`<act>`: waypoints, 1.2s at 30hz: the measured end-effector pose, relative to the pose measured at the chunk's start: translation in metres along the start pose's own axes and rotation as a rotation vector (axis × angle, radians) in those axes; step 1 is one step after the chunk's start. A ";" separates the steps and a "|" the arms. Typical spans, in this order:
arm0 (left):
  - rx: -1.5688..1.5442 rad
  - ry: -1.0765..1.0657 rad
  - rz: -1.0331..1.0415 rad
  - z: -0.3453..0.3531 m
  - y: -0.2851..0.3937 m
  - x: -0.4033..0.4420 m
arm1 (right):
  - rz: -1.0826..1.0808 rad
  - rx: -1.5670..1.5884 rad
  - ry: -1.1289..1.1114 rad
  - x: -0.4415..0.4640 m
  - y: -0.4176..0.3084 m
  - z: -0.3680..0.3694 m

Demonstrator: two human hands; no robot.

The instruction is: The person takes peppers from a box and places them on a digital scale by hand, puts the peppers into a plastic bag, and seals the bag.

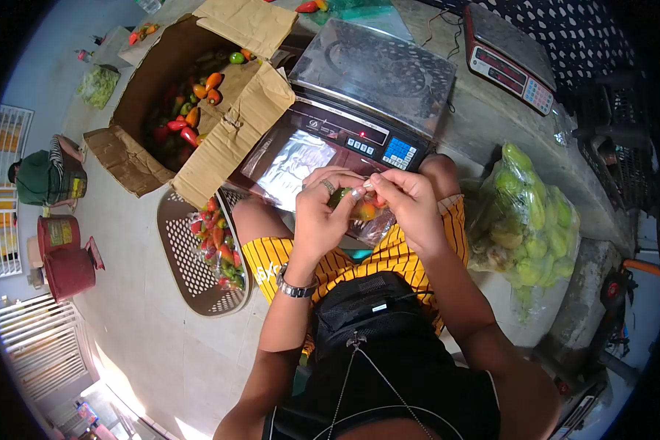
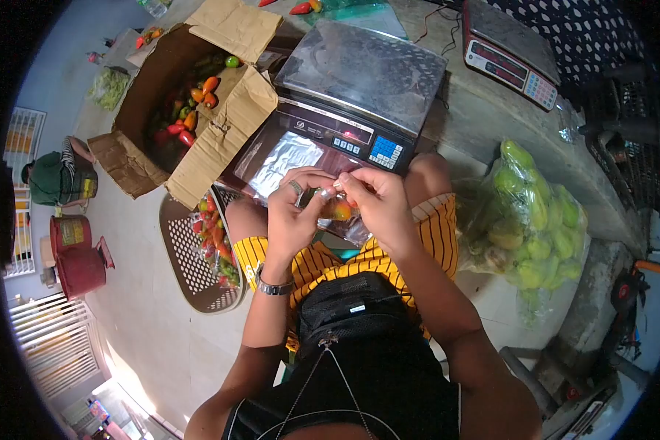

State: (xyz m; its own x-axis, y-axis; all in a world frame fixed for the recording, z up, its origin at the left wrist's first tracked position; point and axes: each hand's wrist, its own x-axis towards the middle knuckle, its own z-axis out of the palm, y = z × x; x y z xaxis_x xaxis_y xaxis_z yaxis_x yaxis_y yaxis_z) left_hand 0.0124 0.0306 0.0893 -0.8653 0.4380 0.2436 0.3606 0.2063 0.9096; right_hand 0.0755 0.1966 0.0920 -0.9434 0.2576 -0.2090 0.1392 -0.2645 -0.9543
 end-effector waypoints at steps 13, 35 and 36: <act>-0.190 0.190 -0.043 0.012 0.002 -0.015 | -0.151 -0.024 0.068 -0.002 0.012 0.013; -0.232 0.241 -0.067 0.018 0.006 -0.017 | -0.537 -0.376 0.273 -0.034 0.007 0.027; -0.222 0.205 -0.091 0.014 0.009 -0.016 | -0.538 -0.404 0.272 -0.034 0.006 0.025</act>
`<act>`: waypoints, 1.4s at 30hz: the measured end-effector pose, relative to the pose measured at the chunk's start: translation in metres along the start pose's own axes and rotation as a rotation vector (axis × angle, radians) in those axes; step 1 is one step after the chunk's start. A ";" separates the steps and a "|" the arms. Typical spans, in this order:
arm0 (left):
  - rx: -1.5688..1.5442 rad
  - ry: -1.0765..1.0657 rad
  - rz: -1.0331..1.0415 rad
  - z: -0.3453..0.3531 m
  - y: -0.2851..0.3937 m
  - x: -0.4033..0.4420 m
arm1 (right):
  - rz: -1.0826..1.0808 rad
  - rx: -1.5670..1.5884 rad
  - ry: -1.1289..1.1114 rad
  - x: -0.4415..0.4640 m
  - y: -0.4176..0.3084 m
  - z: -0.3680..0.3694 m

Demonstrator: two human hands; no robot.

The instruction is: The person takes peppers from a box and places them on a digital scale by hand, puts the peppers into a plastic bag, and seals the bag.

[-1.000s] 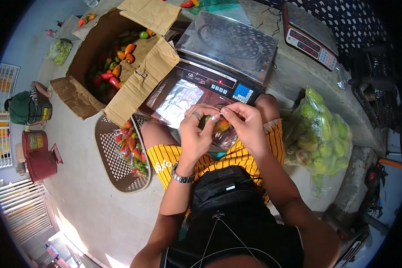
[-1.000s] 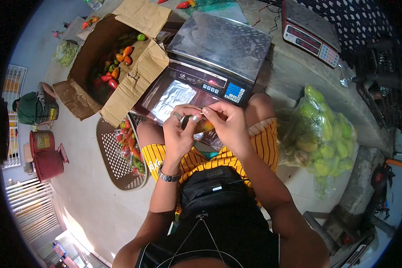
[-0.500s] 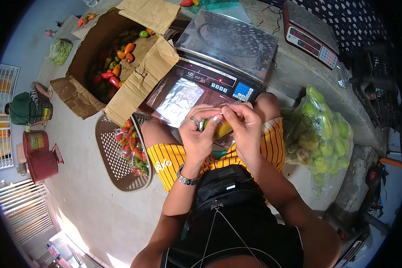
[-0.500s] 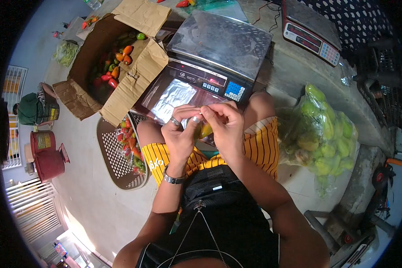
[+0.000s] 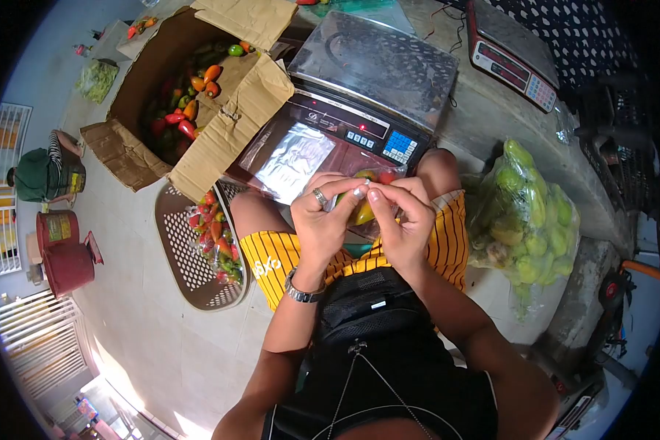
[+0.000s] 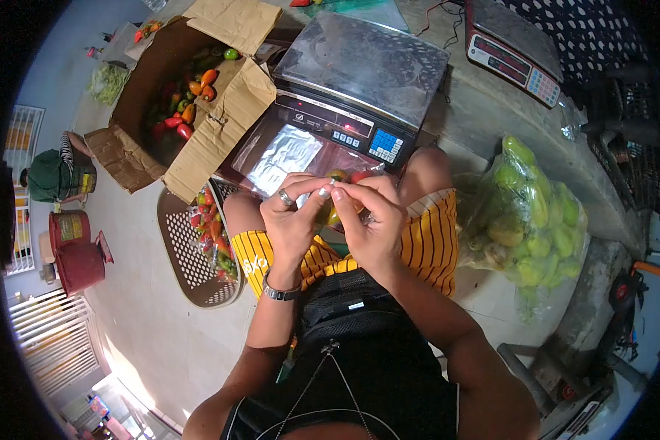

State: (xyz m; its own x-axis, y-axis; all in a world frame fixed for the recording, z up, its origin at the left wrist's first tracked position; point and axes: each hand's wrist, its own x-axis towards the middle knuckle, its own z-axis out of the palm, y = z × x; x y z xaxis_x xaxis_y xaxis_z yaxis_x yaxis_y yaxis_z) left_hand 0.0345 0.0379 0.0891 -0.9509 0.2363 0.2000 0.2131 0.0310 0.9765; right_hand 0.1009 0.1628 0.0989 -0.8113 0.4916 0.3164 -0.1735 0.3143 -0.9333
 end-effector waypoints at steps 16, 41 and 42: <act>0.109 -0.127 0.017 -0.008 0.016 0.001 | -0.246 -0.175 -0.121 0.017 -0.004 -0.018; 0.141 -0.105 -0.203 0.010 -0.028 -0.017 | -0.298 -0.403 -0.113 -0.008 0.049 -0.006; 0.108 -0.121 -0.221 0.008 -0.031 -0.016 | -0.311 -0.403 -0.108 -0.008 0.050 -0.006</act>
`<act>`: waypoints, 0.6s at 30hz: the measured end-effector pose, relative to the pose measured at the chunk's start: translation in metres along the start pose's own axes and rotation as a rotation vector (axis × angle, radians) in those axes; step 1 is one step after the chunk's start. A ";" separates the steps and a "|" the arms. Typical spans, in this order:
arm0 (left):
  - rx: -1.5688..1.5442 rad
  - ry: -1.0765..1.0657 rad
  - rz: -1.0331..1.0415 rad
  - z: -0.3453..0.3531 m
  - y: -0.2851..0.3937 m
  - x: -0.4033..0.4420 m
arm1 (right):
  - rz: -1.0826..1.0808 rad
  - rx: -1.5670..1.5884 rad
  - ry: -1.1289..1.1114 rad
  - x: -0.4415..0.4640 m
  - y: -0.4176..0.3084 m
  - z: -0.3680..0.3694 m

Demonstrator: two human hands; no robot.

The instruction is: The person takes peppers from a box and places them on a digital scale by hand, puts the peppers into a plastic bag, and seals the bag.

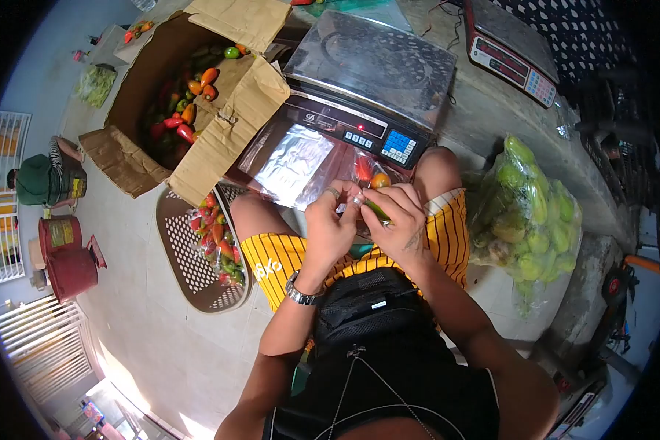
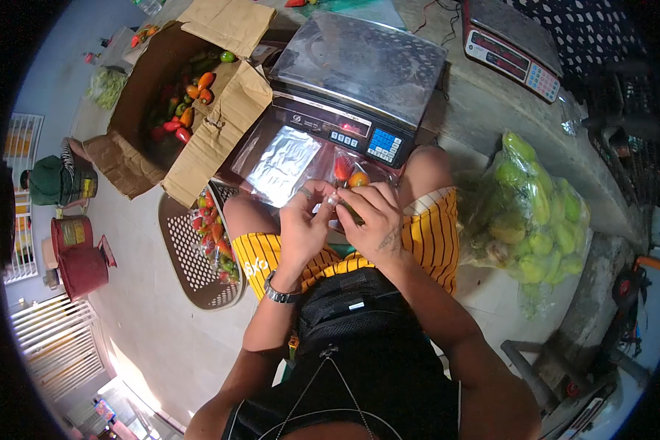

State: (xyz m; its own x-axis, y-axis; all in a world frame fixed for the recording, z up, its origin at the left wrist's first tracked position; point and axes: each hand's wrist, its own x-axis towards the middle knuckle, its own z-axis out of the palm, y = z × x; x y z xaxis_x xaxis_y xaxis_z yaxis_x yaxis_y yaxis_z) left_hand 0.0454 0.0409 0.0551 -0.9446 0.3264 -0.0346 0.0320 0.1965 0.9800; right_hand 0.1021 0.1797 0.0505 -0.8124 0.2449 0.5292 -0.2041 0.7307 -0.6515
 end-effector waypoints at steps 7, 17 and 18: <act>-0.060 -0.103 -0.097 -0.011 -0.004 0.000 | -0.055 -0.023 -0.004 0.003 -0.004 -0.004; -0.086 -0.130 -0.179 -0.019 -0.031 0.005 | -0.073 -0.030 -0.084 -0.006 0.017 0.015; -0.089 -0.121 -0.189 -0.019 -0.034 0.006 | -0.071 -0.023 -0.084 -0.006 0.017 0.017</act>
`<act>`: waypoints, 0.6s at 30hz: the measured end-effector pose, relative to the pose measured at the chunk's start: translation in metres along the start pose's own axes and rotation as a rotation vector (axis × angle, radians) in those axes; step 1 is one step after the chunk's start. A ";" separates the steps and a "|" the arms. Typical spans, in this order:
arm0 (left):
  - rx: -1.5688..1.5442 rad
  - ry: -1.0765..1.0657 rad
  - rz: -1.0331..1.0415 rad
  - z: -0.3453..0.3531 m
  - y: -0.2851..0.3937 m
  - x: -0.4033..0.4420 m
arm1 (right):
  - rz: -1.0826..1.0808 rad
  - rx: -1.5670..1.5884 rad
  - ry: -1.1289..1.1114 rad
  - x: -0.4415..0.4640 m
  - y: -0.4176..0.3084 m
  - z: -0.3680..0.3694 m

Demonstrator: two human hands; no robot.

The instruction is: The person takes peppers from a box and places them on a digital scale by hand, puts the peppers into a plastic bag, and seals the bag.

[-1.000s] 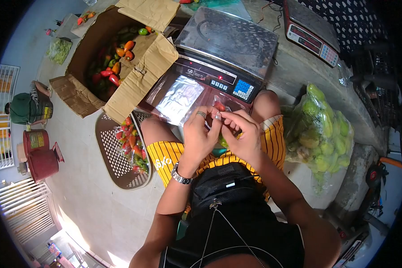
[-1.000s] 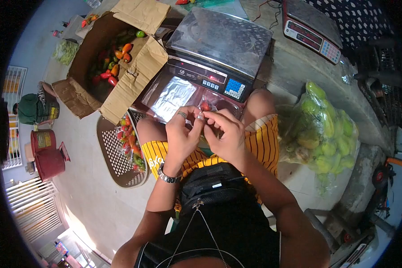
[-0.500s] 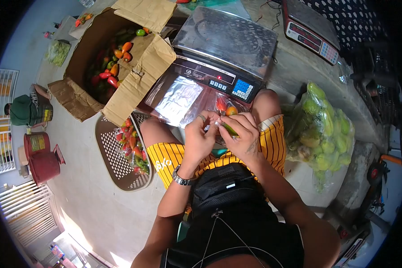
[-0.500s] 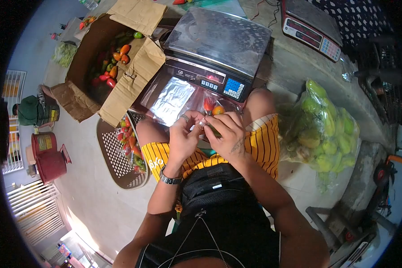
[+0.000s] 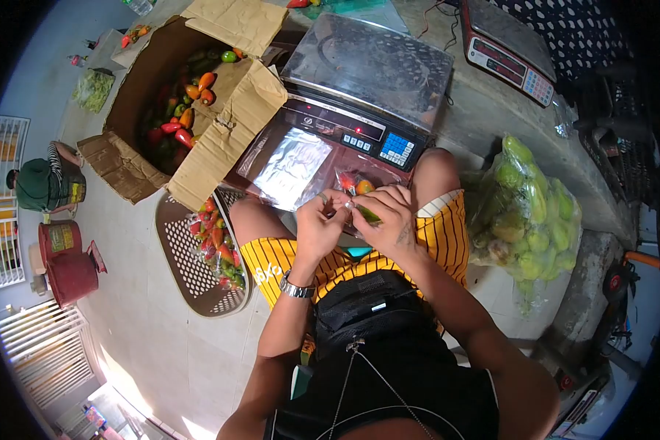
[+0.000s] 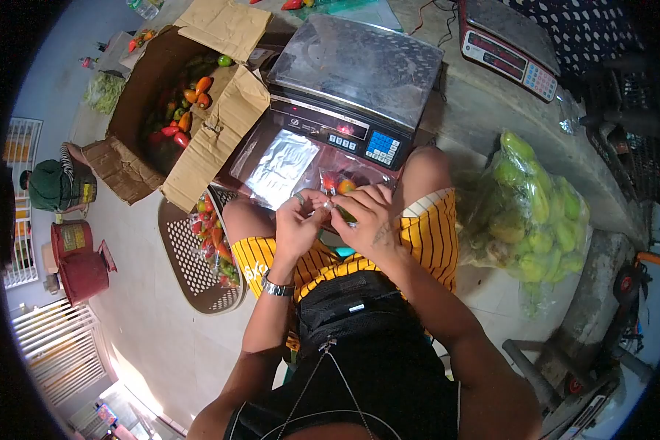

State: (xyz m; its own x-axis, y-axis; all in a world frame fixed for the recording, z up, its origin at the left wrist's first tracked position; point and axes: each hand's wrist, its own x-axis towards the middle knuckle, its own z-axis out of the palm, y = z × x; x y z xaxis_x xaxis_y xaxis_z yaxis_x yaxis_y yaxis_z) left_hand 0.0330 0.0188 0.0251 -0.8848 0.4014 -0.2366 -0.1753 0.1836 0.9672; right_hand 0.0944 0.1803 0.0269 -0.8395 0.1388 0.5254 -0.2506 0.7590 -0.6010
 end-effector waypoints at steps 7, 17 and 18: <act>0.101 0.020 -0.037 -0.002 -0.015 0.004 | 0.030 0.011 -0.041 -0.007 0.008 0.012; -0.028 -0.136 -0.125 -0.014 -0.020 0.012 | 0.108 0.046 -0.111 -0.011 0.018 0.016; -0.027 -0.138 -0.124 -0.014 -0.018 0.012 | 0.115 0.047 -0.108 -0.011 0.018 0.018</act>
State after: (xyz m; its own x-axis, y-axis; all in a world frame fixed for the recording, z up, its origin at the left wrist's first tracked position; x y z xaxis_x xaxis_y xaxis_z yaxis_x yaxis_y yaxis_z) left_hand 0.0196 0.0079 0.0059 -0.7882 0.4972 -0.3627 -0.2927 0.2156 0.9316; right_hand 0.0909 0.1813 -0.0005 -0.9101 0.1522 0.3854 -0.1701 0.7109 -0.6824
